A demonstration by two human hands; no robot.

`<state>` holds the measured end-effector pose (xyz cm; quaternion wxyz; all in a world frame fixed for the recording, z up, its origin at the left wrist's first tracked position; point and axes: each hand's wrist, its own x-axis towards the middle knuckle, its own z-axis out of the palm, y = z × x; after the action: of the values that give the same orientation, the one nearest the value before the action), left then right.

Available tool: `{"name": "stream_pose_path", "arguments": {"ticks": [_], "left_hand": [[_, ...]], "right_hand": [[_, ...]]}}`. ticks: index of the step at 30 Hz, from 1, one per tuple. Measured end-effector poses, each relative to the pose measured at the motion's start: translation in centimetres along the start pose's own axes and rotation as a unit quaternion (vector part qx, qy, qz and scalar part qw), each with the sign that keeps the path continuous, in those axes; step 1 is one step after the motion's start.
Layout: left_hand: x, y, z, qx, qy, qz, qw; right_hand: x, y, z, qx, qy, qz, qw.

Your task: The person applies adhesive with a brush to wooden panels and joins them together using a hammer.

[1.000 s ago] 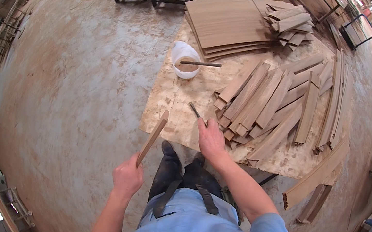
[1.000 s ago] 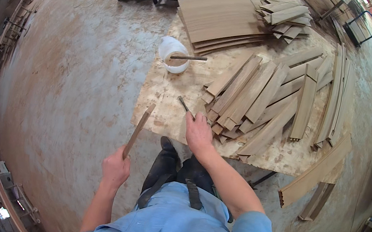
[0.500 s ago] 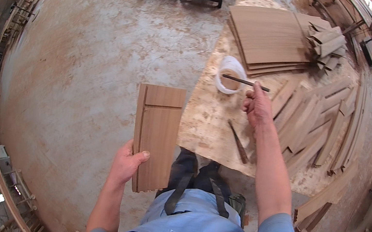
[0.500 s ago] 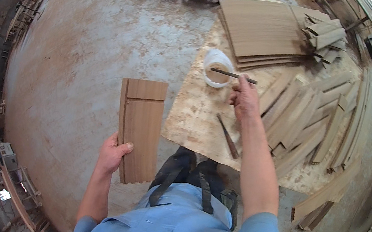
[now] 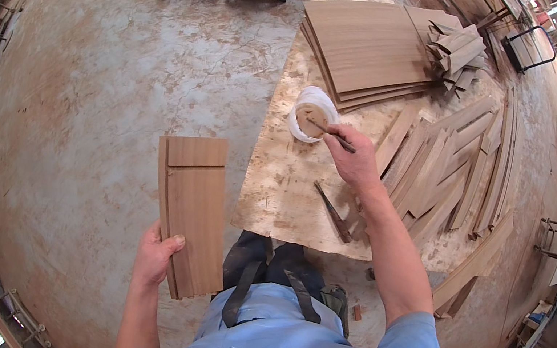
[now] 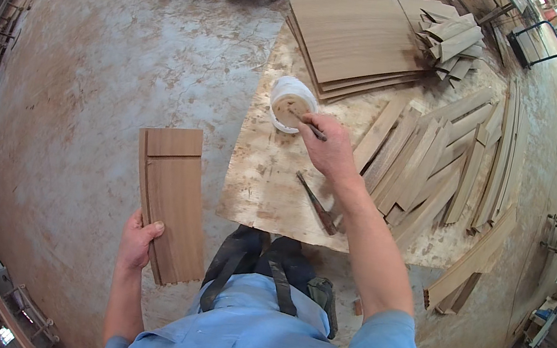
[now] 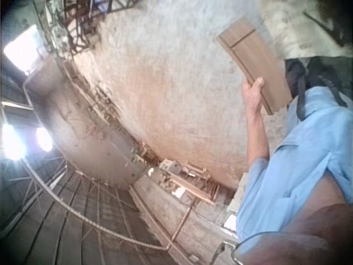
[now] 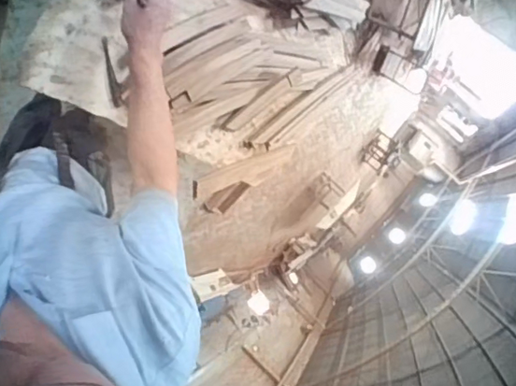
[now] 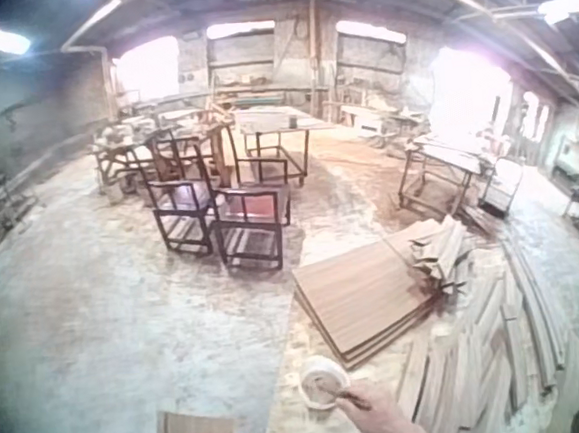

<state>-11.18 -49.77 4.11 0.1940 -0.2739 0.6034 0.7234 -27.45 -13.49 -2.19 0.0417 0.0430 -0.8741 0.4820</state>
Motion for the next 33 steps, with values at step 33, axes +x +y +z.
{"name": "stream_pose_path", "arguments": {"ticks": [33], "left_hand": [[-1.6, -0.1, 0.4, 0.073, -0.009, 0.012, 0.997]], "right_hand": [[-5.1, -11.0, 2.3, 0.558, -0.119, 0.273, 0.775]]}}
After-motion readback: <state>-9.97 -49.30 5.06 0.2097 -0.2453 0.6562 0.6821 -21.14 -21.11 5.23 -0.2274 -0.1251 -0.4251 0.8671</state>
